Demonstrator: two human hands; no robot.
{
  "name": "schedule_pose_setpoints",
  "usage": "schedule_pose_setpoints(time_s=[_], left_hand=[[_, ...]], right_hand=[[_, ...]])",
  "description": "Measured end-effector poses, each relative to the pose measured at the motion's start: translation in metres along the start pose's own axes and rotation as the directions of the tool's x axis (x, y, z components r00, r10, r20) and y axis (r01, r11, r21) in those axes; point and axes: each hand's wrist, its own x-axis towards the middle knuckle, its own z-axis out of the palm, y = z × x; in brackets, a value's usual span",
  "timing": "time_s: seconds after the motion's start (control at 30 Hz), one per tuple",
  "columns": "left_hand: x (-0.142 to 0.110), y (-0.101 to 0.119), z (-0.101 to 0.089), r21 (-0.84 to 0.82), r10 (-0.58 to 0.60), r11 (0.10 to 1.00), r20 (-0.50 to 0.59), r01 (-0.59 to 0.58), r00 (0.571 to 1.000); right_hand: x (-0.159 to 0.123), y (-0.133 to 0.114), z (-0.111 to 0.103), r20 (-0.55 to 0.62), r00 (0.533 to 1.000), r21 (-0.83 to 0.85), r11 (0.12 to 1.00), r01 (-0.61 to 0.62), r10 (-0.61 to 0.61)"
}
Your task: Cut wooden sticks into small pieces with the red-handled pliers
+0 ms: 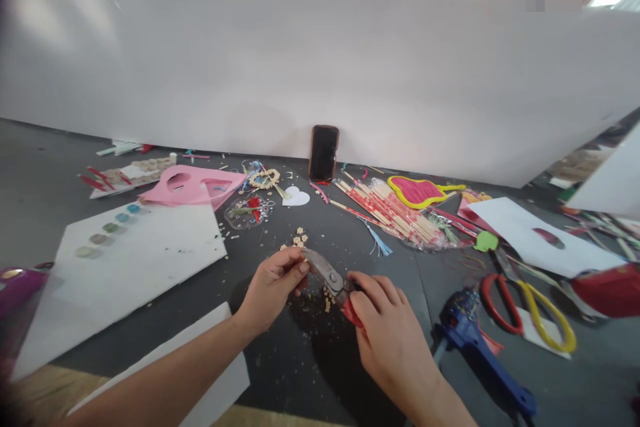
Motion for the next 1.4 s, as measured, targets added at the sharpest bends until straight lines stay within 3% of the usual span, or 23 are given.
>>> schedule_pose_setpoints(time_s=[0.53, 0.77, 1.1, 1.4], left_hand=[[0.002, -0.005, -0.002, 0.015, 0.033, 0.999, 0.003, -0.033, 0.999], [0.001, -0.003, -0.003, 0.028, -0.027, 0.999, -0.001, 0.027, 1.000], [-0.001, -0.002, 0.000, -0.094, -0.069, 0.993, -0.008, 0.068, 0.998], [0.001, -0.001, 0.001, -0.063, -0.110, 0.992, 0.012, 0.110, 0.994]], right_hand=[[0.000, 0.003, -0.001, -0.006, 0.999, 0.023, 0.999, 0.039, -0.039], [-0.002, 0.006, 0.003, -0.039, 0.998, 0.015, 0.999, 0.051, -0.050], [-0.001, 0.006, 0.006, -0.004, 1.000, -0.037, 0.999, 0.010, -0.010], [-0.001, 0.005, 0.008, -0.019, 1.000, -0.073, 0.997, 0.018, -0.020]])
